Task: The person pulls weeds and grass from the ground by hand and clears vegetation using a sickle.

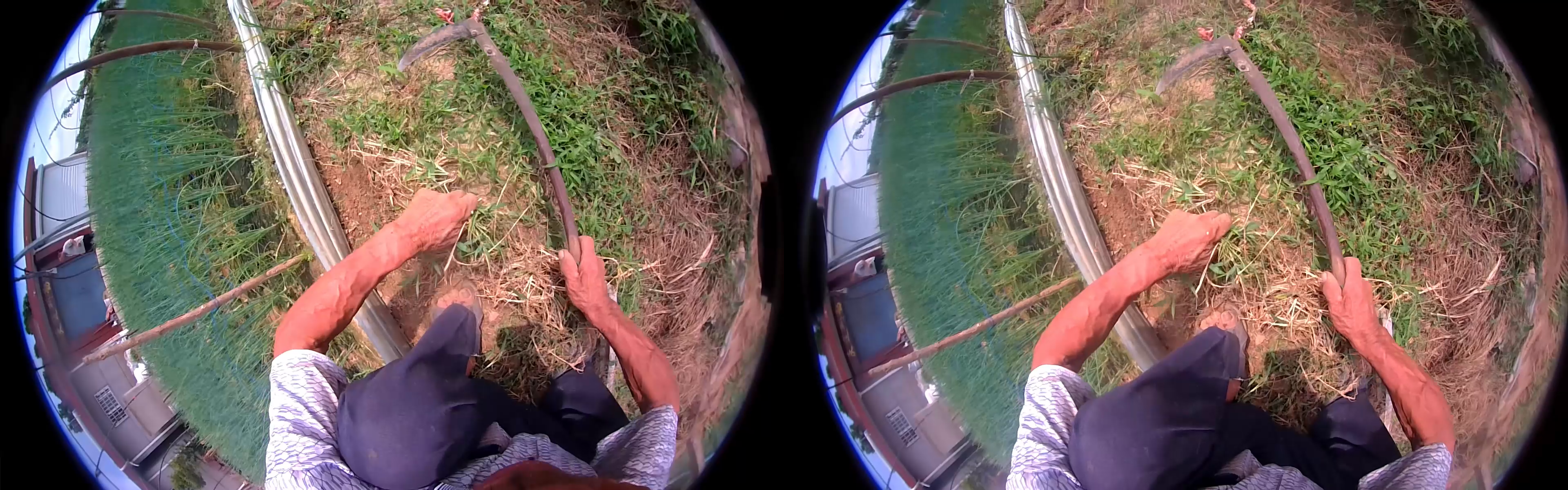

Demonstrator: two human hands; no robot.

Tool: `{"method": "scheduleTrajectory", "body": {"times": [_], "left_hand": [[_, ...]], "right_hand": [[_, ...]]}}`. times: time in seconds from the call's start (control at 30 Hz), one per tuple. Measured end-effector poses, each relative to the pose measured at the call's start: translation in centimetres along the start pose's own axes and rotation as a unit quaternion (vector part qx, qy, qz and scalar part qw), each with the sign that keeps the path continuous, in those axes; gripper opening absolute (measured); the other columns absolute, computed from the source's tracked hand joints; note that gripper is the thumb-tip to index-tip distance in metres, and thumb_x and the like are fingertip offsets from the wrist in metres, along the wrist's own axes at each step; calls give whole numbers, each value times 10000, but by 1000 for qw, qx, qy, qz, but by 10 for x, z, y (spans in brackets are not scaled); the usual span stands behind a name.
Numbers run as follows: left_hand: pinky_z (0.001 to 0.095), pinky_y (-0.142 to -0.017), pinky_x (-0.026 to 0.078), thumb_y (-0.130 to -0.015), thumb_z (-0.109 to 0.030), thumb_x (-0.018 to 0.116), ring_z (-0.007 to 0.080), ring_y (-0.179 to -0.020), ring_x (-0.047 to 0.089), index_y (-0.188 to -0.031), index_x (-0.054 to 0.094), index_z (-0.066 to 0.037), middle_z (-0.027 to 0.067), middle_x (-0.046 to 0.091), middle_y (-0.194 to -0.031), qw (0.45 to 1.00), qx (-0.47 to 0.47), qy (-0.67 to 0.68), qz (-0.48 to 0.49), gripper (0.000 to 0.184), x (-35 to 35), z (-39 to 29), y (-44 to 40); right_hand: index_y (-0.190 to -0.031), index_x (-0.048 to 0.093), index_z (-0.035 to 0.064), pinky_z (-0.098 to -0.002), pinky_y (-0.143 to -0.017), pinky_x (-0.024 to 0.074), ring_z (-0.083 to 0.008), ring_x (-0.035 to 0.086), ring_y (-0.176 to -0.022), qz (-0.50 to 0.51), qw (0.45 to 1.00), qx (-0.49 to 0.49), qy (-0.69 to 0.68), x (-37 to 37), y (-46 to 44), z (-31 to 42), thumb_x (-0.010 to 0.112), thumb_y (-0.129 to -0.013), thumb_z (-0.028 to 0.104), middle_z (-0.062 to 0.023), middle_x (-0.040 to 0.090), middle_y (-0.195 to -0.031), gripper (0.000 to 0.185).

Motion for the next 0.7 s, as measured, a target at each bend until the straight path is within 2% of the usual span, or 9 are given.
{"method": "scheduleTrajectory", "body": {"times": [0.07, 0.2, 0.3, 0.33, 0.4, 0.43, 0.47, 0.57, 0.7], "left_hand": [[441, -582, 483, -844, -84, 511, 351, -736, 618, -900, 460, -68, 154, 535, -799, 982, -107, -43, -152, 77, -14, 30, -5], [472, -729, 523, -830, -89, 549, 408, -855, 628, -987, 483, -25, 214, 531, -1109, 922, -280, -108, -243, 182, -45, 92, -13], [496, -800, 517, -821, -113, 566, 440, -924, 614, -1071, 471, -2, 252, 495, -1213, 900, -335, -73, -271, 289, -50, 114, -12], [496, -800, 517, -821, -113, 566, 440, -924, 614, -1071, 471, -2, 252, 495, -1213, 901, -333, -74, -269, 289, -52, 118, -14], [503, -830, 511, -821, -131, 568, 452, -981, 597, -1113, 451, -6, 274, 517, -1187, 908, -371, -50, -190, 337, -48, 128, -13], [489, -791, 544, -824, -185, 612, 433, -918, 632, -1056, 467, 8, 249, 591, -1037, 909, -360, -77, -193, 334, -46, 139, -14], [489, -791, 544, -824, -185, 612, 433, -918, 632, -1056, 467, 8, 249, 591, -1037, 909, -362, -74, -191, 334, -41, 147, -12], [499, -716, 514, -853, -171, 521, 426, -802, 641, -897, 562, 29, 266, 629, -771, 932, -311, -61, -177, 208, -45, 149, -12], [507, -709, 508, -845, -166, 522, 424, -777, 645, -883, 595, 23, 258, 644, -789, 931, -317, -39, -177, 206, -42, 156, -14]], "right_hand": [[-1085, 441, 28, -437, -553, 446, -310, 580, -615, 1, 999, 15, 49, -6, 5, -13, 574, -950, 278, -159, 539, -710, 314], [-1089, 455, 26, -400, -563, 436, -272, 536, -616, -6, 998, -12, 67, -6, 7, -11, 604, -931, 330, -140, 508, -712, 374], [-1080, 456, 26, -392, -570, 434, -254, 513, -616, 7, 999, 23, 22, 2, 0, 9, 615, -920, 347, -126, 493, -723, 392], [-1071, 451, 27, -397, -570, 435, -253, 514, -616, 9, 999, 38, -9, 7, -5, 16, 608, -921, 343, -126, 491, -725, 383], [-1043, 429, 27, -413, -557, 434, -269, 517, -612, 2, 999, 42, -23, 19, -10, 18, 572, -932, 317, -140, 494, -721, 342], [-1032, 419, 28, -422, -551, 435, -279, 522, -609, 0, 999, 32, -3, 26, -13, 14, 557, -936, 308, -149, 496, -717, 327], [-1021, 409, 28, -430, -545, 437, -290, 528, -606, -2, 1000, 23, 18, 29, -13, 12, 542, -940, 299, -158, 499, -714, 312], [-1020, 403, 25, -451, -555, 445, -312, 541, -606, 29, 998, 22, 45, 24, 1, -5, 534, -944, 291, -175, 510, -711, 306], [-1045, 414, 25, -441, -561, 450, -312, 558, -615, 35, 999, 4, 23, 18, -6, -4, 543, -950, 321, -180, 527, -719, 336]]}}
Point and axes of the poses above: each hand's wrist, its own y-axis away from the middle knuckle, its own x-axis out of the palm, z = x × y, the point moved 2 cm from there along -y, towards the middle knuckle
